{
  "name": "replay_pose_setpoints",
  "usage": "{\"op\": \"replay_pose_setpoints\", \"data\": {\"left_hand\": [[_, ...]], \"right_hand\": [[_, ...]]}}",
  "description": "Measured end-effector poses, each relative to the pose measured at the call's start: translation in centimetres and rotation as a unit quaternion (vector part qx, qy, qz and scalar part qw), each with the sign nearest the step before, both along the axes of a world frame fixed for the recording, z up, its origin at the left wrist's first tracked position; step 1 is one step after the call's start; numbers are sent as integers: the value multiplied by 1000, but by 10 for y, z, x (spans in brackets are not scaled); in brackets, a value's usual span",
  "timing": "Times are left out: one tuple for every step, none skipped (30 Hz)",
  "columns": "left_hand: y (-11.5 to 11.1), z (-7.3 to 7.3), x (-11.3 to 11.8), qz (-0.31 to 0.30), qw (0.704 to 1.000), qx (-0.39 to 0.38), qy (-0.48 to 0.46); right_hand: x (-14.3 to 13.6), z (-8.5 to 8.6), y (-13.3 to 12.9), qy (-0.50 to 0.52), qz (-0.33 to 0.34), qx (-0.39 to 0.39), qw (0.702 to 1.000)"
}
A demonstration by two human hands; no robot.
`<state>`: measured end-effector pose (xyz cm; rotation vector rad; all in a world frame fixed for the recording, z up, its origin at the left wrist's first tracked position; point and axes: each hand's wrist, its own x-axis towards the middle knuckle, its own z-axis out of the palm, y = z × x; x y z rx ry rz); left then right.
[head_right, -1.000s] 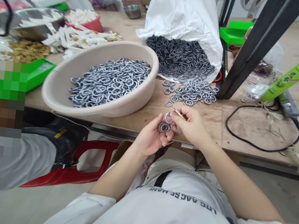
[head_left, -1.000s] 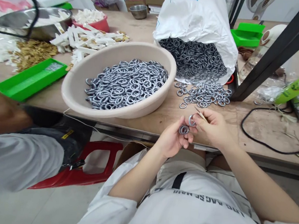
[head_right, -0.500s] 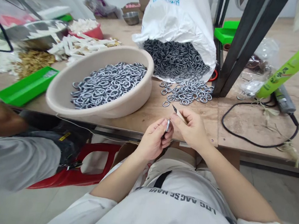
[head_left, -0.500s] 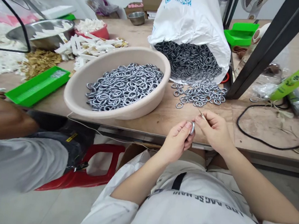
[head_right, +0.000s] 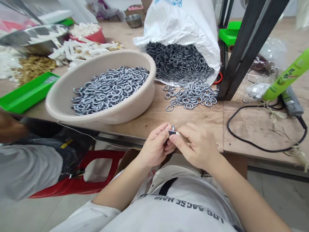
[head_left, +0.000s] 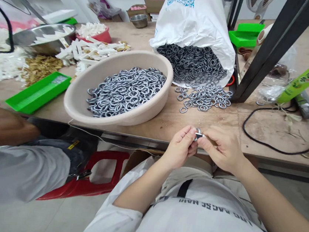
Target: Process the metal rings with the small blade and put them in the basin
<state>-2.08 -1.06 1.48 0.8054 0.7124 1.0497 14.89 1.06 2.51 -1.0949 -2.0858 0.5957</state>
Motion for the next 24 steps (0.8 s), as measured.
{"op": "replay_pose_setpoints", "data": {"left_hand": [[-3, 1, -2, -18, 1000, 10, 0], [-6, 2, -5, -37, 999, 21, -1], [-8, 2, -7, -52, 998, 32, -2], [-10, 2, -10, -60, 997, 40, -5], [-12, 2, -13, -59, 997, 43, -8], [-12, 0, -16, -51, 998, 40, -11], [-12, -1, -19, -37, 999, 33, -12], [-11, -2, -22, -22, 999, 23, -12], [-9, -3, -26, -7, 1000, 10, -9], [-8, -4, -30, 7, 1000, -3, -4], [-5, -4, -34, 22, 1000, -15, 2], [-3, -5, -38, 38, 999, -27, 8], [0, -5, -43, 53, 998, -39, 12], [2, -5, -46, 68, 996, -52, 13], [5, -6, -49, 80, 995, -65, 11], [8, -7, -50, 87, 993, -76, 7], [10, -8, -50, 89, 993, -83, 4], [12, -9, -48, 88, 993, -84, 5], [14, -11, -44, 84, 993, -79, 9], [15, -12, -39, 80, 994, -68, 18], [16, -14, -33, 77, 995, -51, 30], [16, -16, -27, 74, 996, -31, 44], [16, -18, -21, 72, 996, -13, 59], [16, -20, -16, 73, 994, 2, 76]], "right_hand": [[1, -3, 10, 5, -12, -23, 1000], [1, -6, 21, 5, -29, -45, 999], [0, -9, 34, -3, -52, -64, 997], [-4, -11, 47, -30, -62, -70, 995], [-10, -13, 59, -61, -61, -57, 995], [-18, -13, 71, -91, -58, -39, 993], [-28, -14, 82, -123, -53, -22, 991], [-38, -14, 92, -157, -48, -9, 986], [-49, -15, 100, -193, -46, -4, 980], [-59, -15, 107, -227, -49, -6, 973], [-67, -15, 112, -255, -55, -12, 965], [-72, -16, 116, -271, -63, -18, 960], [-74, -16, 118, -271, -70, -23, 960], [-73, -15, 117, -253, -70, -30, 964], [-70, -14, 114, -217, -60, -45, 973], [-66, -12, 108, -162, -38, -72, 983], [-60, -10, 99, -91, -7, -112, 990], [-55, -8, 87, -8, 27, -164, 986], [-50, -6, 74, 85, 55, -220, 970], [-46, -4, 61, 168, 76, -271, 945], [-44, -2, 48, 233, 73, -306, 920], [-42, -1, 36, 282, 61, -329, 899], [-41, -1, 26, 320, 42, -342, 883], [-41, -1, 18, 348, 20, -347, 870]]}}
